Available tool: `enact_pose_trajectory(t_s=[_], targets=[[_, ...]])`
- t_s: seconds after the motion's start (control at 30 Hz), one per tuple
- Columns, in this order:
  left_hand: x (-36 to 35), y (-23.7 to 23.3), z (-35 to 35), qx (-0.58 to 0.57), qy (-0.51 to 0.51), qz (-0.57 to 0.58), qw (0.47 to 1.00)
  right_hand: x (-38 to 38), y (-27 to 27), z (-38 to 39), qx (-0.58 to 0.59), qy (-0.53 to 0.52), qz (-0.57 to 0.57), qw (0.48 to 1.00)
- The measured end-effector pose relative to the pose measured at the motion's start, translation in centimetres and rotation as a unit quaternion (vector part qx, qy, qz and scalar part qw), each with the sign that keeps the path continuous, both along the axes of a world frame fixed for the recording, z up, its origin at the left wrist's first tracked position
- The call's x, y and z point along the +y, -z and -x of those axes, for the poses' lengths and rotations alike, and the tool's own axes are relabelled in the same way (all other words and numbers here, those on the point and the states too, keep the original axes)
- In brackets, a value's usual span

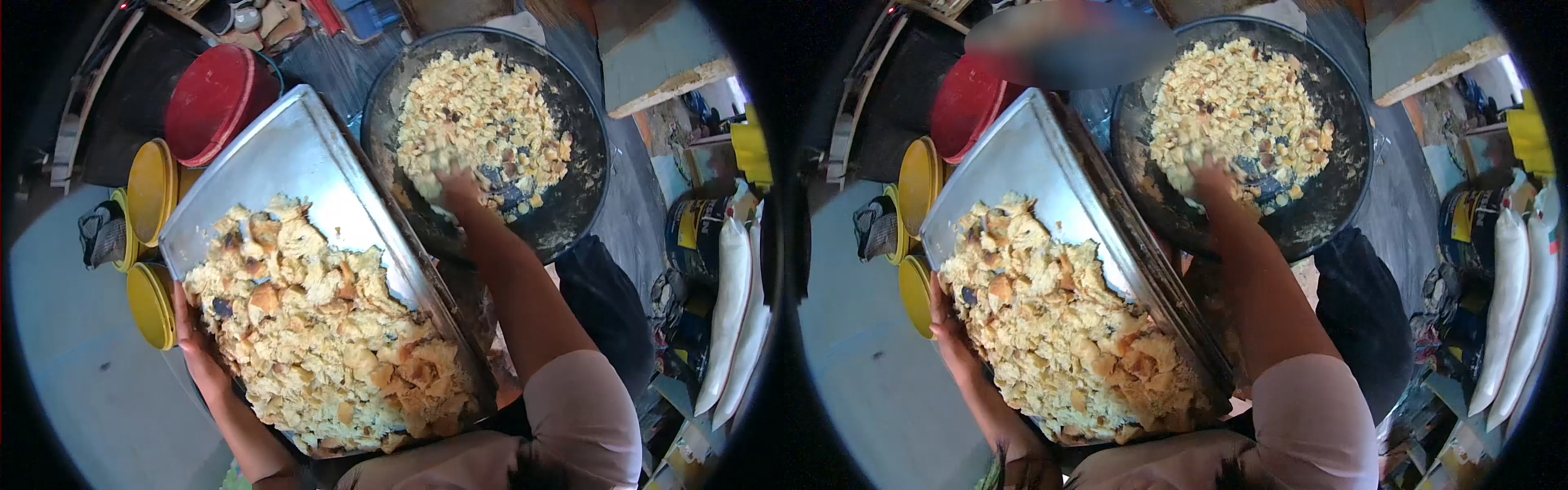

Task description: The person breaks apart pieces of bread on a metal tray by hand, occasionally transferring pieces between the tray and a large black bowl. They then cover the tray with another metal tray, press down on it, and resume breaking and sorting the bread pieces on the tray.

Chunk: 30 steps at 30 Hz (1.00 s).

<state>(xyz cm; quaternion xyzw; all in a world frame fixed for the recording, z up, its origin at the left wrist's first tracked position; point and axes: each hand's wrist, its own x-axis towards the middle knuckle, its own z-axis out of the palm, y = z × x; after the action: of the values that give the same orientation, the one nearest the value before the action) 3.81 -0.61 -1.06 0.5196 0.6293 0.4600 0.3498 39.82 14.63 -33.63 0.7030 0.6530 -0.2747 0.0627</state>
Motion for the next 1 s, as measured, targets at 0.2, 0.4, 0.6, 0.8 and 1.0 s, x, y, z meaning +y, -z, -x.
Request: enact_pose_trajectory(t_s=[0.2,0.4,0.6,0.8,1.0], targets=[[-0.4,-0.5,1.6,0.03,0.0,-0.022,0.999,-5.3,-1.0,-3.4,0.004,0.072,0.057,0.996],[2.1,-2.9,5.2,0.067,0.042,-0.03,0.996,-4.2,2.7,-11.2,0.083,0.073,-0.134,0.985],[4.9,-2.1,5.8,-0.128,0.043,-0.069,0.988,0.6,-16.1,-11.9,0.339,0.231,-0.111,0.905],[5.7,-0.8,7.1,-0.28,0.01,-0.088,0.956,3.8,-33.6,-1.3,0.528,0.027,-0.151,0.835],[6.1,-0.2,7.4,-0.318,0.022,-0.096,0.943,3.4,-41.4,16.8,0.46,-0.314,0.017,0.83]])
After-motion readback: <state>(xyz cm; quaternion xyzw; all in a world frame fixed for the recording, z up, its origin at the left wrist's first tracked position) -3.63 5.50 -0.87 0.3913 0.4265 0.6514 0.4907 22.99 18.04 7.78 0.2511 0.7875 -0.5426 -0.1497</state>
